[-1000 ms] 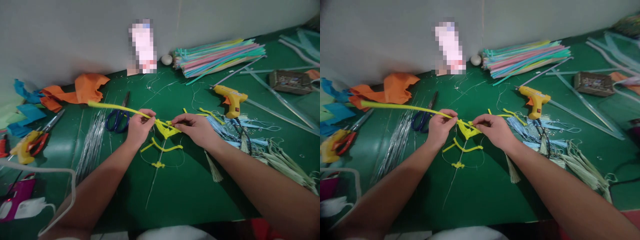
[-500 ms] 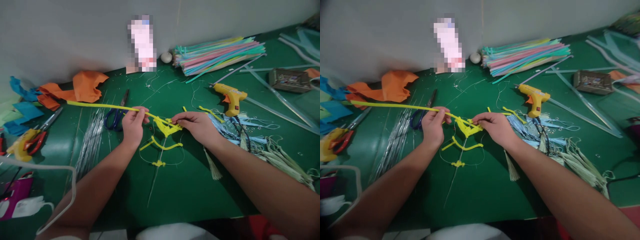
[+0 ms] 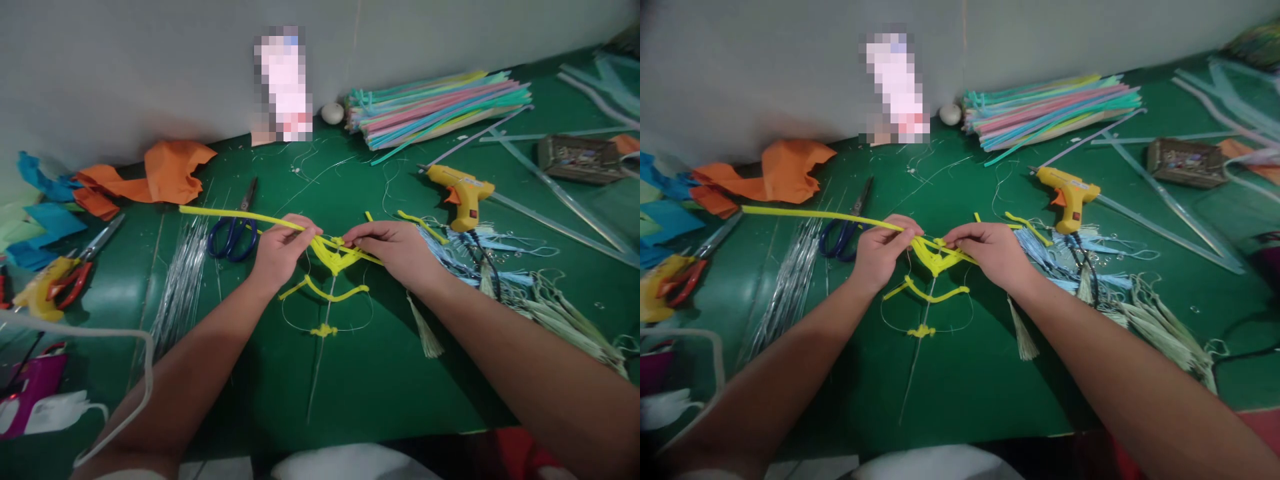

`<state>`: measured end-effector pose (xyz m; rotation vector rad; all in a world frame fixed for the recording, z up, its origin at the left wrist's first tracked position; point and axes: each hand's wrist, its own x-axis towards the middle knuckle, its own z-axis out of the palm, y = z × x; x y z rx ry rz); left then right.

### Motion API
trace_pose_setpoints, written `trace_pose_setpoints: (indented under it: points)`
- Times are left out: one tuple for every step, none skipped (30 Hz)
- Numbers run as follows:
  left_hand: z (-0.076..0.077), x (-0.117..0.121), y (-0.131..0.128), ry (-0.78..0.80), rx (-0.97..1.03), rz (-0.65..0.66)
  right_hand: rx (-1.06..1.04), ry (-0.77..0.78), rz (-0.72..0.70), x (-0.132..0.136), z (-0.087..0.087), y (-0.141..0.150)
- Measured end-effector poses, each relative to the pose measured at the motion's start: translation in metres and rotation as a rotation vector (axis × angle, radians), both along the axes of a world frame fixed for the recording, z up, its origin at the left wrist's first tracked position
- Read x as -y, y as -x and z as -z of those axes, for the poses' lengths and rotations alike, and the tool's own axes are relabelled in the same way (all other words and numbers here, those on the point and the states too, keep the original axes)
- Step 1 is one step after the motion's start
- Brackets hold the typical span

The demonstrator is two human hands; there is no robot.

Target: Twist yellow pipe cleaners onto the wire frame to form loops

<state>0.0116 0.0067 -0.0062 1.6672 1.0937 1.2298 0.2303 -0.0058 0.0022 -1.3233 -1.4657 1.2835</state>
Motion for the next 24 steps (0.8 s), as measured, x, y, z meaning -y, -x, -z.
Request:
trace_pose_setpoints:
  points:
    - [0.0, 0.0, 0.0, 0.017, -0.008, 0.016, -0.003, -0.002, -0.002, 0.0, 0.001, 0.0]
    - [0.001, 0.0, 0.0, 0.041, 0.006, 0.015, -0.008, -0.001, -0.002, 0.0, 0.001, 0.0]
    - [0.003, -0.001, 0.001, 0.068, 0.042, 0.001, -0.013, 0.003, 0.0, 0.0, 0.002, -0.001]
    - [0.005, -0.001, 0.002, 0.091, 0.096, -0.029, -0.019, 0.01, 0.002, 0.0, 0.002, -0.001]
    - [0.007, -0.002, 0.003, 0.099, 0.167, -0.068, -0.025, 0.018, 0.003, 0.001, 0.002, -0.001]
    - [0.01, -0.002, 0.004, 0.097, 0.236, -0.105, -0.029, 0.027, 0.005, 0.001, 0.002, -0.001]
    - [0.012, -0.003, 0.005, 0.083, 0.293, -0.146, -0.033, 0.034, 0.006, 0.001, 0.002, -0.001]
    - [0.013, -0.003, 0.005, 0.067, 0.324, -0.178, -0.036, 0.04, 0.008, 0.001, 0.001, -0.001]
    - [0.014, -0.004, 0.006, 0.051, 0.332, -0.207, -0.04, 0.045, 0.011, 0.001, 0.001, -0.001]
    - [0.014, -0.004, 0.005, 0.037, 0.32, -0.234, -0.042, 0.052, 0.01, 0.001, -0.001, -0.001]
    - [0.014, -0.003, 0.005, 0.027, 0.296, -0.256, -0.043, 0.064, 0.001, 0.001, -0.002, -0.002]
    - [0.013, -0.003, 0.004, 0.021, 0.269, -0.277, -0.046, 0.082, -0.015, 0.0, -0.003, -0.002]
    - [0.012, -0.003, 0.004, 0.022, 0.245, -0.294, -0.052, 0.103, -0.037, 0.0, -0.005, -0.003]
    - [0.012, -0.003, 0.003, 0.027, 0.228, -0.306, -0.061, 0.125, -0.059, -0.001, -0.006, -0.003]
    - [0.011, -0.003, 0.003, 0.035, 0.216, -0.311, -0.072, 0.143, -0.079, -0.001, -0.008, -0.004]
    - [0.011, -0.003, 0.003, 0.045, 0.208, -0.311, -0.081, 0.154, -0.09, -0.002, -0.009, -0.005]
    - [0.011, -0.003, 0.003, 0.055, 0.199, -0.303, -0.089, 0.158, -0.093, -0.002, -0.01, -0.005]
    - [0.012, -0.003, 0.003, 0.064, 0.192, -0.29, -0.093, 0.158, -0.093, -0.002, -0.01, -0.006]
    - [0.012, -0.003, 0.003, 0.07, 0.188, -0.273, -0.094, 0.158, -0.091, -0.002, -0.01, -0.006]
    - [0.012, -0.003, 0.003, 0.072, 0.187, -0.255, -0.094, 0.158, -0.09, -0.002, -0.01, -0.006]
    - [0.011, -0.003, 0.003, 0.07, 0.187, -0.236, -0.096, 0.159, -0.089, -0.002, -0.01, -0.006]
    - [0.01, -0.002, 0.002, 0.065, 0.187, -0.219, -0.1, 0.162, -0.087, -0.002, -0.009, -0.006]
    - [0.009, -0.001, 0.002, 0.055, 0.186, -0.203, -0.106, 0.167, -0.088, -0.002, -0.009, -0.006]
    - [0.007, 0.001, 0.001, 0.04, 0.183, -0.191, -0.113, 0.174, -0.086, -0.002, -0.009, -0.006]
